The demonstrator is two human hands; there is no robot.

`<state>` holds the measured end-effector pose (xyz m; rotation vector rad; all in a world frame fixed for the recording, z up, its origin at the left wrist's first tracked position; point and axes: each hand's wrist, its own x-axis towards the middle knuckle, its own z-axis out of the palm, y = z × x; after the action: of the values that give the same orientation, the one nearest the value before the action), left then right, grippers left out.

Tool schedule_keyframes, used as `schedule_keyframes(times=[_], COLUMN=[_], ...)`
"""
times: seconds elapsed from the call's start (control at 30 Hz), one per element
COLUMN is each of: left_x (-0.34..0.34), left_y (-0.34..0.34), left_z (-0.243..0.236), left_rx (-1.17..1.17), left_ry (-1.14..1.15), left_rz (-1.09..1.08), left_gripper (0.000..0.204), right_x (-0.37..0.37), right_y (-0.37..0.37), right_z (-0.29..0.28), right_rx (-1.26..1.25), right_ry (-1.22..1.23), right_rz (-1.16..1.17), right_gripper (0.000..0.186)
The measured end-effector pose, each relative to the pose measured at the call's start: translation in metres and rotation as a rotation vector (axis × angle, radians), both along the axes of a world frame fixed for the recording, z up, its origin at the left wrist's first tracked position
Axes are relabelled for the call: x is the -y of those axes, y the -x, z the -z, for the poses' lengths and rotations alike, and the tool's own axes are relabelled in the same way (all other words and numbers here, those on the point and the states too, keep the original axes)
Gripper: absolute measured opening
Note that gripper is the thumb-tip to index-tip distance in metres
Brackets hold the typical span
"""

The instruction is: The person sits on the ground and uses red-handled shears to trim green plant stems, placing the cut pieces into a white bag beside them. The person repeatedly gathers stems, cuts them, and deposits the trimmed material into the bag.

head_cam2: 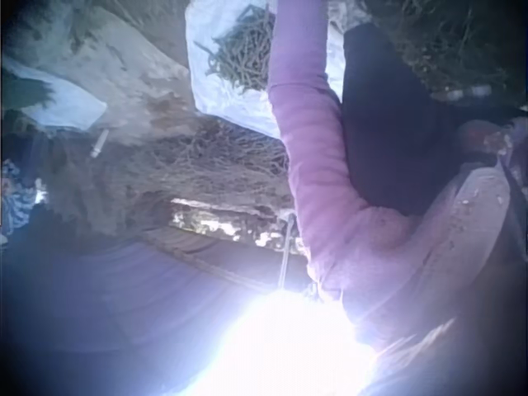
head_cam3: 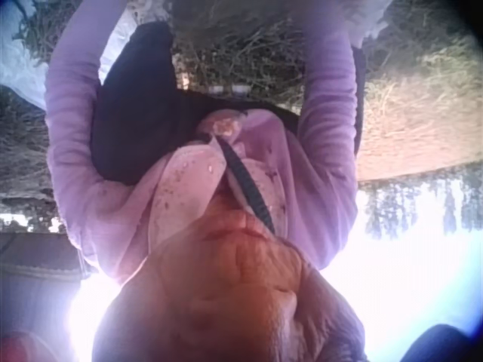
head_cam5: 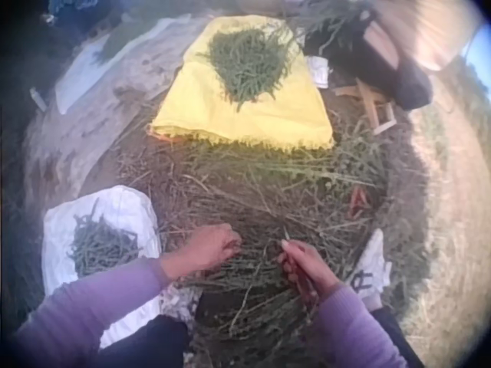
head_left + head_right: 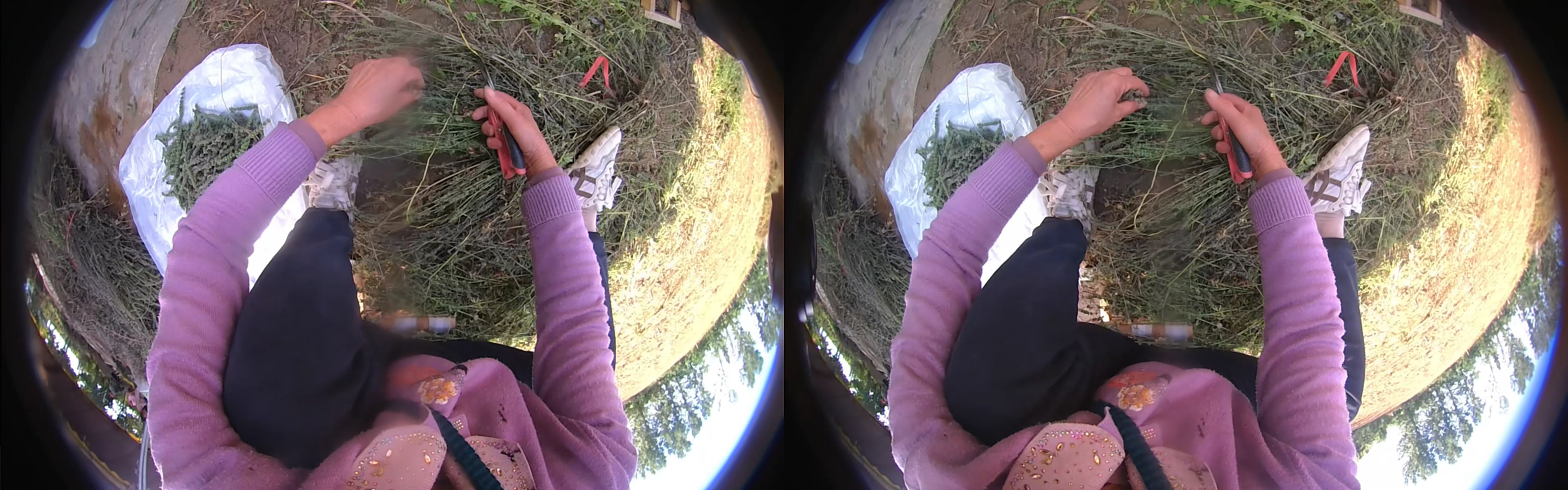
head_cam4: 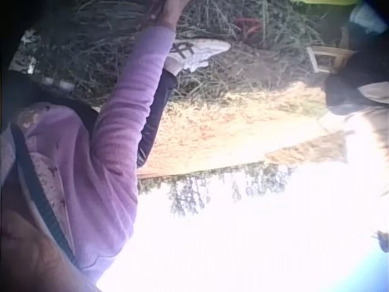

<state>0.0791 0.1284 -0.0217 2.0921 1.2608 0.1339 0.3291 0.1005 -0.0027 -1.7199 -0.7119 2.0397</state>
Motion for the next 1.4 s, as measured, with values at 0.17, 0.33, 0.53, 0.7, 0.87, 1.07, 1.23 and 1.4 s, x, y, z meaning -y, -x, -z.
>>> schedule_keyframes(times=[0.17, 0.33, 0.53, 0.7, 0.87, 1.07, 1.23, 1.4], left_x=[0.006, 0.009, 0.023, 0.015, 0.022, 0.033, 0.036, 0.037], left_y=[-0.013, -0.005, -0.011, -0.013, -0.013, -0.01, -0.005, 0.015], left_z=[0.01, -0.008, -0.023, -0.035, -0.04, -0.034, -0.025, -0.03], left_rx=[-0.175, -0.115, 0.091, 0.22, 0.172, 0.173, 0.181, 0.139], left_ry=[-0.087, -0.221, -0.099, -0.019, -0.215, -0.419, -0.455, -0.477], left_rz=[0.18, 0.146, -0.038, -0.081, 0.04, 0.164, 0.146, 0.05], left_gripper=[0.016, 0.011, 0.013, 0.012, 0.013, 0.013, 0.011, 0.009], right_x=[0.003, 0.033, 0.095, 0.093, 0.073, 0.048, 0.039, 0.041], right_y=[0.0, -0.009, -0.006, -0.004, -0.012, -0.009, -0.011, -0.003], right_z=[0.001, -0.038, -0.068, -0.055, -0.041, -0.037, -0.04, -0.039], right_rx=[-0.005, -0.149, -0.328, -0.292, -0.261, -0.252, -0.271, -0.264], right_ry=[-0.024, -0.081, 0.011, 0.051, 0.011, 0.059, 0.171, 0.129], right_rz=[0.008, 0.067, 0.036, -0.057, -0.161, -0.245, -0.208, -0.139], right_gripper=[0.048, 0.052, 0.057, 0.056, 0.055, 0.057, 0.052, 0.05])
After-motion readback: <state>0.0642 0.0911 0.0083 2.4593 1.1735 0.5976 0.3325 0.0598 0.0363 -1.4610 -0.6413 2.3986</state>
